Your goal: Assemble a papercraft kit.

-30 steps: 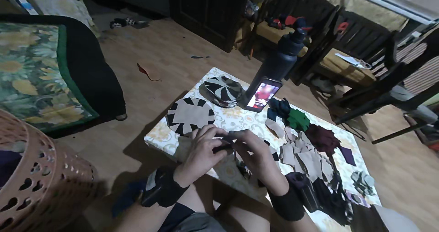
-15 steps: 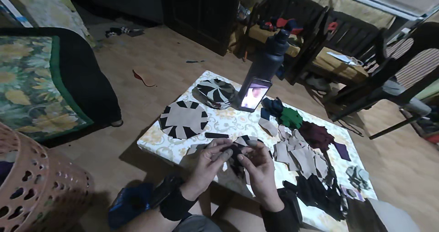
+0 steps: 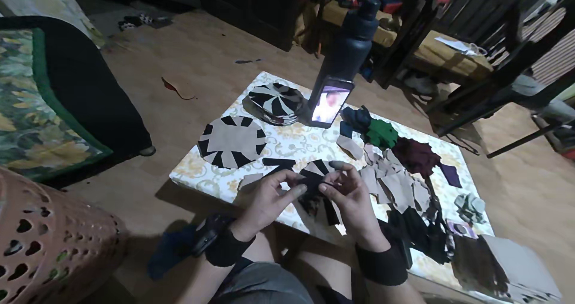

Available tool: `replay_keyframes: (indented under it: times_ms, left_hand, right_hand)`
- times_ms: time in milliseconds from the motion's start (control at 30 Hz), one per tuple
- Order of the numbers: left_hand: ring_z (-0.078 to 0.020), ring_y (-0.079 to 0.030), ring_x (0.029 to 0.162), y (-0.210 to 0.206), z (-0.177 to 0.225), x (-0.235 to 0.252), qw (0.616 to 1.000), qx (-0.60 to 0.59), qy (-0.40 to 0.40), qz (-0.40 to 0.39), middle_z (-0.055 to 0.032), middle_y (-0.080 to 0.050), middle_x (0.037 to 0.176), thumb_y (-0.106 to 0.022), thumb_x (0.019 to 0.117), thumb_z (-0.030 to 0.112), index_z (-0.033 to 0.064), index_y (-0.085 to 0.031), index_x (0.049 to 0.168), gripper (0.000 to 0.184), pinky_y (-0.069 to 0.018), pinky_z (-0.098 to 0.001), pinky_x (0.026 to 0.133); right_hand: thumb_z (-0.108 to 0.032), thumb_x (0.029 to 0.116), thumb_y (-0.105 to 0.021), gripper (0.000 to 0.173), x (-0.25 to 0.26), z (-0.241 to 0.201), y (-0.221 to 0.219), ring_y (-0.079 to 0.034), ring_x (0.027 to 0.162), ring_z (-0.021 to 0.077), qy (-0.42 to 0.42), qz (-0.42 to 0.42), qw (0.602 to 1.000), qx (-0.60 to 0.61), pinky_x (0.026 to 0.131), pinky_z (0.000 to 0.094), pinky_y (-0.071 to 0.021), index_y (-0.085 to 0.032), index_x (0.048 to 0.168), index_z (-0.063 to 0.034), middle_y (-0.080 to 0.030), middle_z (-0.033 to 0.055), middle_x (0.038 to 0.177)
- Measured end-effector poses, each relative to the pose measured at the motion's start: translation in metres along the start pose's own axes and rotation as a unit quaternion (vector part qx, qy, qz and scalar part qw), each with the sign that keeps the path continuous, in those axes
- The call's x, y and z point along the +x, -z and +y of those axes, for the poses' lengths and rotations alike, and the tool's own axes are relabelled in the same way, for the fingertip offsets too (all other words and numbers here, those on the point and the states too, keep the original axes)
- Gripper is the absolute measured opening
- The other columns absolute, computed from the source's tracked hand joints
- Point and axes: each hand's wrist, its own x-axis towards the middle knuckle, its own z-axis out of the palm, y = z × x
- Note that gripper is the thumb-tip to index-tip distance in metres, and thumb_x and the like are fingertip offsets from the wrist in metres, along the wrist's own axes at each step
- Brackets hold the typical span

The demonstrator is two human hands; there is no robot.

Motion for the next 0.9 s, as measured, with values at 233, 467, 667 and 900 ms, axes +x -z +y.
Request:
replay_keyframes:
  times_ms: [233,467,667,900]
  left_hand:
    - [-0.0044,-0.064,0.079,-0.002,0.003,0.012,0.994,0.102,-0.019,-0.033,0.0017,-0.069,0.091,-0.065,0.0988,0.018,0.0094,-0.057,0.137,0.04,-0.0546,-0.0232,0.074]
    - [-0.0182,-0.063,0.073,-0.006,-0.012,0.011,0.927,0.367,-0.057,-0.044,-0.001,-0.068,0.079,-0.067,0.0963,0.032,0.011,-0.066,0.133,0.042,-0.05,-0.0472,0.082]
    - [-0.02,-0.064,0.075,0.002,-0.019,0.015,0.923,0.379,-0.064,0.003,-0.004,-0.07,0.089,-0.056,0.1037,0.028,0.0126,-0.063,0.136,0.036,-0.0522,-0.0487,0.076]
    - [-0.0142,-0.067,0.085,0.007,-0.033,0.008,0.929,0.343,-0.13,0.048,-0.0017,-0.07,0.094,-0.067,0.0955,0.036,0.0149,-0.078,0.105,0.025,-0.0574,-0.0355,0.077]
  right_hand:
    - [-0.007,0.0945,-0.068,0.048,0.019,-0.003,0.02,-0.069,0.08,0.0093,0.002,-0.107,0.982,-0.153,0.072,0.0259,-0.0605,-0.049,0.139,-0.0035,-0.069,0.004,0.1]
    - [-0.005,0.0951,-0.069,0.039,0.031,0.016,0.023,-0.069,0.081,0.0095,-0.035,-0.145,0.952,-0.269,0.075,0.0279,-0.0594,-0.057,0.133,-0.0044,-0.071,0.0049,0.098]
    - [-0.007,0.0952,-0.069,0.036,0.037,0.018,0.024,-0.069,0.082,0.0113,-0.05,-0.169,0.937,-0.302,0.077,0.0298,-0.0591,-0.061,0.13,-0.0038,-0.071,0.0056,0.098]
    - [-0.008,0.0953,-0.069,0.031,0.035,0.022,0.025,-0.068,0.081,0.0088,-0.038,-0.159,0.943,-0.291,0.076,0.0273,-0.0584,-0.063,0.125,-0.0021,-0.071,0.0044,0.096]
